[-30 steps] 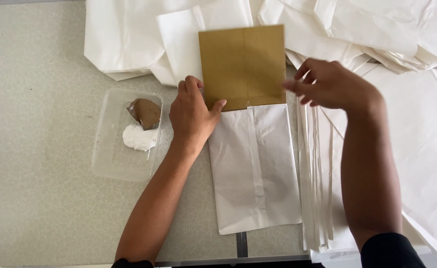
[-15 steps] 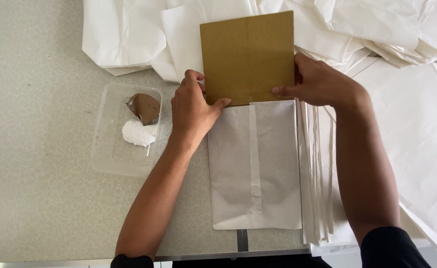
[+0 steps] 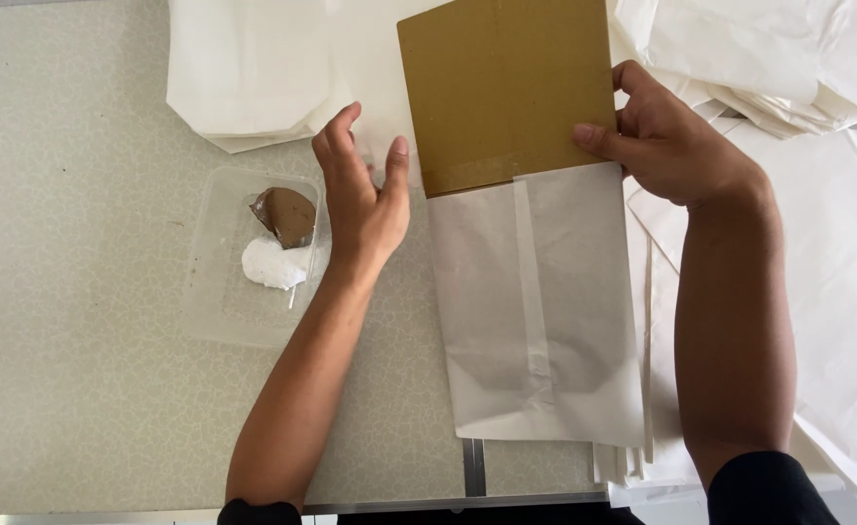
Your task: Manually folding and gluing paper to create a paper bag using a cardboard template.
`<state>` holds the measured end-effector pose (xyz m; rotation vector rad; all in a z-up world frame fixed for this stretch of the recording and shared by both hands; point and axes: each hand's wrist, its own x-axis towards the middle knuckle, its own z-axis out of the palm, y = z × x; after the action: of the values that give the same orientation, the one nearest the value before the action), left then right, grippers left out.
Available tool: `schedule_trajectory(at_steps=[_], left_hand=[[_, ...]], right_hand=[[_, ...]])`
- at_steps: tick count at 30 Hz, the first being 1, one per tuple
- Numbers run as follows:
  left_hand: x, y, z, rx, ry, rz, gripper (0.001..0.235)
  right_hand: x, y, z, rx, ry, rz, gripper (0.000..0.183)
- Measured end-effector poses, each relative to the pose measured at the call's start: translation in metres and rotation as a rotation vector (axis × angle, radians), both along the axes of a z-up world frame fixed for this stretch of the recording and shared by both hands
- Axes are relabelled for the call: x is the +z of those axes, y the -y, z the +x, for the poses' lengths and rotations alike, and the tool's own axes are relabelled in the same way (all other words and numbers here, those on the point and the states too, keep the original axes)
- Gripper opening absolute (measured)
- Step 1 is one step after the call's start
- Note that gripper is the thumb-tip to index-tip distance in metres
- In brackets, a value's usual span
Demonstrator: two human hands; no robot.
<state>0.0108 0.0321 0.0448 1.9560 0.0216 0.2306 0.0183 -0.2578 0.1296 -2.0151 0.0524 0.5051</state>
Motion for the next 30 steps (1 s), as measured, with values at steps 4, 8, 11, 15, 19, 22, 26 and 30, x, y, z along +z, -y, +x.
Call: schedule_trajectory(at_steps=[4, 8, 11, 15, 19, 22, 26, 30], left_hand=[[0.000, -0.002, 0.000, -0.089, 0.000, -0.100, 0.030], [-0.002, 0.000, 0.000, -0.141, 0.312, 0.014, 0.042], [-0.014, -0.005, 0.003, -0.295, 0.396, 0.155, 0.054], [-0.028, -0.005, -0.001, -0.394, 0.211, 0.311, 0.054], [-0.033, 0.003, 0.004, -0.370, 0.293, 0.408, 0.036], [-0.026, 0.003, 0.006, -0.447, 0.161, 0.487, 0.056], [-0.041, 0.006, 0.014, -0.359, 0.274, 0.979, 0.059], [-0.043, 0.006, 0.023, -0.284, 0.278, 1.085, 0.052]], right_hand=[[0.001, 0.003, -0.001, -0.030, -0.004, 0.117, 0.033], [-0.002, 0.001, 0.000, -0.017, 0.037, 0.141, 0.047], [-0.001, 0.001, 0.000, -0.030, 0.020, 0.152, 0.044], [0.006, 0.005, -0.001, -0.103, -0.039, 0.073, 0.032], [0.011, 0.001, -0.003, -0.156, -0.021, 0.138, 0.028], [0.006, 0.001, -0.002, -0.166, -0.022, 0.211, 0.028], [0.008, -0.006, -0.003, -0.186, -0.031, 0.100, 0.024], [0.020, -0.012, -0.004, -0.185, -0.035, 0.070, 0.030]])
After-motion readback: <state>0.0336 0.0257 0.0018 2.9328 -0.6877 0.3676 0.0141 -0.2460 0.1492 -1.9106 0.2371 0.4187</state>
